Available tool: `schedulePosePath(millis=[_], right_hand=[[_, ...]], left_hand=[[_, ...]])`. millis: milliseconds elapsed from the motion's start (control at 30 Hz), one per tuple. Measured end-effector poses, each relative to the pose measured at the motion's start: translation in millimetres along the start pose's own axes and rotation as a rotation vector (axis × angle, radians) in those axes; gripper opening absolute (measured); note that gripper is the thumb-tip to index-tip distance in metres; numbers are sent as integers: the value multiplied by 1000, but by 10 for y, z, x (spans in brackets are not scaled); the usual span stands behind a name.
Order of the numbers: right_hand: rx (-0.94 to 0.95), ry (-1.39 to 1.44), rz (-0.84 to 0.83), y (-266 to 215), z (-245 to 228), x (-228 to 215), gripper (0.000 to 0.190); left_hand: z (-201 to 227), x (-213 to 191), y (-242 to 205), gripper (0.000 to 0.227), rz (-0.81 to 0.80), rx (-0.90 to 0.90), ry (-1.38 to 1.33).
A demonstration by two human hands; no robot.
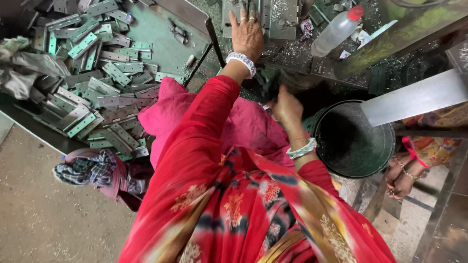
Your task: The person sits on the floor and repeatedly places small metal pieces into a manual punching machine, then pulls a lever to operate it. After each cycle, the person removes the processed piece and places it into a nearby bin.
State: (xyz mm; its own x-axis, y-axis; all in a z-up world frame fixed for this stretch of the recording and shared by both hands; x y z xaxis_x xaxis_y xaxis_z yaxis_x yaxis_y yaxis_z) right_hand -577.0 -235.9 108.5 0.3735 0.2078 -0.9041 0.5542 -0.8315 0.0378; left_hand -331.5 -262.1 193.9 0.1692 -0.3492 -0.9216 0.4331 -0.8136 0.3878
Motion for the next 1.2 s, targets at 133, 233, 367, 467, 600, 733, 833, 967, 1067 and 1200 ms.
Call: schedulePosePath(millis=[133, 233, 367, 467, 600, 733, 833, 967, 1067, 1200], right_hand=[[-8, 106, 58, -90, -58, 5, 70], [35, 47, -15, -95, -75, 20, 63], [39, -77, -102, 216, -64, -59, 60], [16, 10, 14, -34, -37, 117, 70], [-16, 104, 61, -107, -25, 239, 70], [-5, -3, -24, 186, 68, 50, 57], [-50, -38, 10, 96, 99, 78, 54], [-35, 132, 129, -201, 98, 278, 65], [-131, 183, 166, -87, -14, 263, 79], [48, -30, -53, 207, 64, 64, 53]], left_hand=[[-6, -45, 74, 48, 143, -34, -56], [-74, -86, -86, 46, -23, -33, -90], [-124, -180, 76, 46, -160, 22, 36], [-112, -154, 51, 48, -16, -27, -37], [-166, -98, 44, 50, 4, 6, -24], [-168, -38, 283, 54, -49, 63, 53], [-162, 36, 324, 56, -93, 31, 82], [-109, -81, 311, 64, -58, 17, 95], [-174, -284, 253, 60, -167, 18, 89], [-135, -318, 369, 97, -303, -25, 22]])
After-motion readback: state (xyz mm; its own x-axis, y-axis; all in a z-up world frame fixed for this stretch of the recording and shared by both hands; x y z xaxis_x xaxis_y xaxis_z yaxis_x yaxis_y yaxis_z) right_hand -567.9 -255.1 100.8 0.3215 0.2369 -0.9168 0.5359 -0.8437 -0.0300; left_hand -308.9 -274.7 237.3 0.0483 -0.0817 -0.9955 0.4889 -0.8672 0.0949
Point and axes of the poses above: each hand's wrist, its own y-axis towards the middle knuckle, its own x-axis out of the palm, z = x × y, the point moved 3 cm from there along y, towards the middle knuckle, and after that the axes turned 14 degrees about z, right-handed, at the moved point
